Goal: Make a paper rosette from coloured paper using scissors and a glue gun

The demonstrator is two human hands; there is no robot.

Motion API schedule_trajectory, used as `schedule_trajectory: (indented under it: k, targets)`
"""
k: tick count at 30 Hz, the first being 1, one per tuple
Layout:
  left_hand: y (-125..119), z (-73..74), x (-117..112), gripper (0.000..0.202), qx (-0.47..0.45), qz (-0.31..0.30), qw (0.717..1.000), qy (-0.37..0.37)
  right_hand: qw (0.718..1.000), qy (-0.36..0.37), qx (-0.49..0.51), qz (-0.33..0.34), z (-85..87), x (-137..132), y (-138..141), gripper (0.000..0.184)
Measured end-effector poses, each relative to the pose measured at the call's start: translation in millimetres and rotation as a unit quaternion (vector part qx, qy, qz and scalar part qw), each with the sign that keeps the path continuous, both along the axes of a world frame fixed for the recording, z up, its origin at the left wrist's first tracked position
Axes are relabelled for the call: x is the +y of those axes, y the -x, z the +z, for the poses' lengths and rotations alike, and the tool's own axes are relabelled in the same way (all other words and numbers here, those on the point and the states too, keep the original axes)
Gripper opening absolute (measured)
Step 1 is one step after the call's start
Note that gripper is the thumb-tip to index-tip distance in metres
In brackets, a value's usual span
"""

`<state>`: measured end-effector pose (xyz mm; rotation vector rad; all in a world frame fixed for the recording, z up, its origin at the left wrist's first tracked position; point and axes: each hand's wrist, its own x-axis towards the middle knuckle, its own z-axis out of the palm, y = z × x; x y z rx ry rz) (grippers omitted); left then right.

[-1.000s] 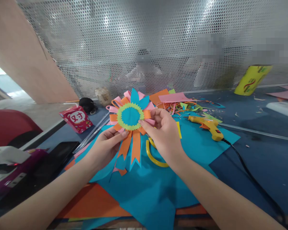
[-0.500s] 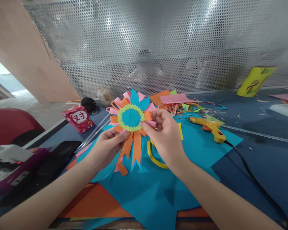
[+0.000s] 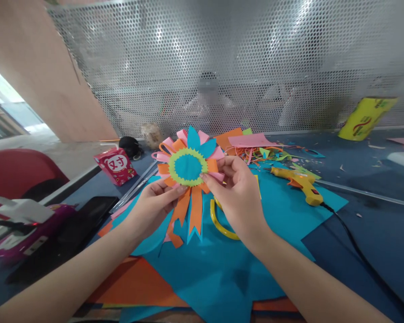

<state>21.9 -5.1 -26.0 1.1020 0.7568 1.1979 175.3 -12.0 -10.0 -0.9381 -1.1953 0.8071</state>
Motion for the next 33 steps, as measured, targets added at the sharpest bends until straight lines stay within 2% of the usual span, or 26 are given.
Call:
schedule_trajectory:
  k: [4,9,17,26,33]
  targets:
    - [-0.3,0.6,0.4,0.025,-0.009,-0.008,1.0,-0.015,1.0,0.002,0.002,0.003,-1.3,1.1,0.1,0.021]
    - [0.3,-0.1,1.6,0.022,0.006,0.002,0.999,-0.032,1.0,-0.009,-0.001,0.008,-2.5,1.9,-0.1,0.021]
    - [2.5,-0.8,0.2,0.022,0.01,-0.018,0.998,-0.055,1.0,-0.007,0.012,0.02,-4.2,2.4,-0.9,0.021]
    - [-0.3,9.6,-3.2,0.025,0.043,0.04,0.996,-0.073,0.996,0.025,0.061,0.067,-9.6,8.2,-4.2,0.024]
    - [1.0,5.3,-0.6,0.023,0.061,0.046,0.991,-0.109,0.993,0.01,0.073,0.097,-11.4,10.3,-3.5,0.024]
